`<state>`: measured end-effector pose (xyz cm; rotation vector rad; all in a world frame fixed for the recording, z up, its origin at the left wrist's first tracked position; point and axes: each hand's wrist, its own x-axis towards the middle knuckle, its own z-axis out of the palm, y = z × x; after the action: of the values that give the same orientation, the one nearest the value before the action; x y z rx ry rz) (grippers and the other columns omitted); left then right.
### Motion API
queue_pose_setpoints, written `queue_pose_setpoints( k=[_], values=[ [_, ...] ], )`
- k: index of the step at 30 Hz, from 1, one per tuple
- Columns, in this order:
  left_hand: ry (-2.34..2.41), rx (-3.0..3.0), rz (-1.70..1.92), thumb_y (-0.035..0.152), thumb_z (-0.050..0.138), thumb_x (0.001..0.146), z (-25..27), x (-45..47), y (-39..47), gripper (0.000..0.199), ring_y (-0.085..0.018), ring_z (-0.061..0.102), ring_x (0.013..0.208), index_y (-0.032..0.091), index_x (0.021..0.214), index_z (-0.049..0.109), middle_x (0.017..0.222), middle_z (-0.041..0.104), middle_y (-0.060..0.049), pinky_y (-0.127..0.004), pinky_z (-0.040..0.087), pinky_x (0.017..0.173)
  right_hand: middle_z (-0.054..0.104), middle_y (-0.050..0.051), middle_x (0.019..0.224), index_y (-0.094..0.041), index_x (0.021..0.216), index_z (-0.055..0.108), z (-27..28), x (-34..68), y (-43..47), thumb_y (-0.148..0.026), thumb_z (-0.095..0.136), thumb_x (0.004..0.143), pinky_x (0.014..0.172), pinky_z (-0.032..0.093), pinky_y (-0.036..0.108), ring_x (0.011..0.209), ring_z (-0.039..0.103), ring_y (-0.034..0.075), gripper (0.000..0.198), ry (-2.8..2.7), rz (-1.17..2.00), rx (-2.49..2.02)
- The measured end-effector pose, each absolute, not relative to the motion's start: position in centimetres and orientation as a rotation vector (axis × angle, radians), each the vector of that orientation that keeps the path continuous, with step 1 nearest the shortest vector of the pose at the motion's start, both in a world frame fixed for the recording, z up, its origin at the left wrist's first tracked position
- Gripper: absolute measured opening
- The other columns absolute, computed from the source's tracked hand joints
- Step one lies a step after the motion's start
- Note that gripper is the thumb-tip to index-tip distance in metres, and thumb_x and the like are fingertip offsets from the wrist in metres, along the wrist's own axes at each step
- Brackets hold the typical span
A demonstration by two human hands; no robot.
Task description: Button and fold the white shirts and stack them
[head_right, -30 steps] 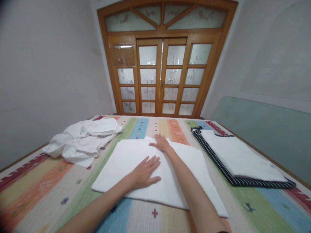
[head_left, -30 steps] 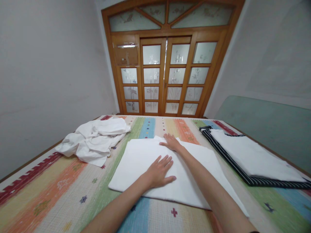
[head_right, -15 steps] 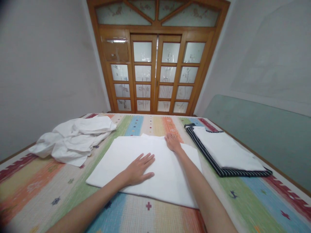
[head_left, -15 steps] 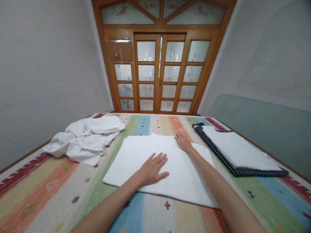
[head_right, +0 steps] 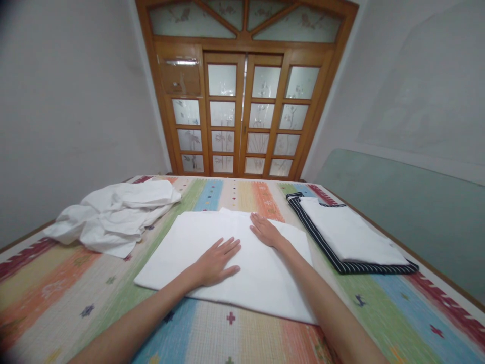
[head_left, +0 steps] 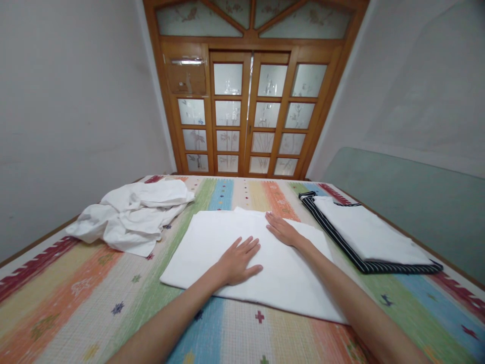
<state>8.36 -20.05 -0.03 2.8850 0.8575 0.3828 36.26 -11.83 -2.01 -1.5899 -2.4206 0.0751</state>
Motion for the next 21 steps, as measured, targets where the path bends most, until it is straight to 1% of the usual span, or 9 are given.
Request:
queue_pose_setpoints(
  k=[4,9,11,17,21],
  values=[
    [0.852,2.912,0.393,0.057,0.023,0.097,-0.2,8.5,-20.1,0.065,-0.021,0.021,0.145,0.02,0.15,0.028,0.155,0.029,-0.008,-0.041,0.012,0.118,0.033,0.018,0.152,-0.004,0.144,0.039,-1.8,35.5,-11.2,-0.054,0.017,0.097,0.117,0.022,0.043,0.142,0.029,0.026,0.072,-2.38,0.076,-1.671],
    [0.905,2.901,0.345,0.054,0.023,0.097,0.2,9.2,-20.6,0.065,-0.023,0.022,0.145,0.015,0.148,0.032,0.154,0.032,-0.013,-0.044,0.013,0.118,0.032,0.021,0.152,-0.003,0.144,0.038,-1.1,33.1,-10.1,-0.056,0.026,0.096,0.117,0.019,0.043,0.143,0.025,0.03,0.073,-2.266,0.144,-1.814],
    [0.911,2.905,0.343,0.054,0.023,0.097,0.2,9.4,-20.7,0.066,-0.024,0.022,0.145,0.012,0.147,0.032,0.153,0.031,-0.015,-0.044,0.013,0.118,0.034,0.021,0.151,-0.003,0.143,0.04,-0.7,31.8,-9.5,-0.055,0.031,0.095,0.117,0.017,0.044,0.143,0.026,0.03,0.071,-2.227,0.164,-1.843],
    [0.893,2.884,0.337,0.058,0.021,0.096,-0.4,9.4,-20.4,0.07,-0.024,0.019,0.146,0.011,0.148,0.03,0.155,0.027,-0.015,-0.044,0.012,0.118,0.046,0.015,0.145,-0.015,0.134,0.053,0.2,29.2,-7.6,-0.047,0.044,0.094,0.114,0.02,0.047,0.137,0.036,0.029,0.052,-2.209,0.148,-1.807],
    [0.903,2.846,0.279,0.062,0.02,0.095,0.1,9.2,-20.5,0.073,-0.027,0.016,0.146,0.015,0.149,0.028,0.157,0.025,-0.013,-0.051,0.01,0.118,0.049,0.014,0.143,-0.017,0.132,0.055,0.5,29.4,-6.8,-0.046,0.052,0.09,0.113,0.022,0.045,0.135,0.039,0.028,0.05,-2.216,0.153,-1.79]
  ],
)
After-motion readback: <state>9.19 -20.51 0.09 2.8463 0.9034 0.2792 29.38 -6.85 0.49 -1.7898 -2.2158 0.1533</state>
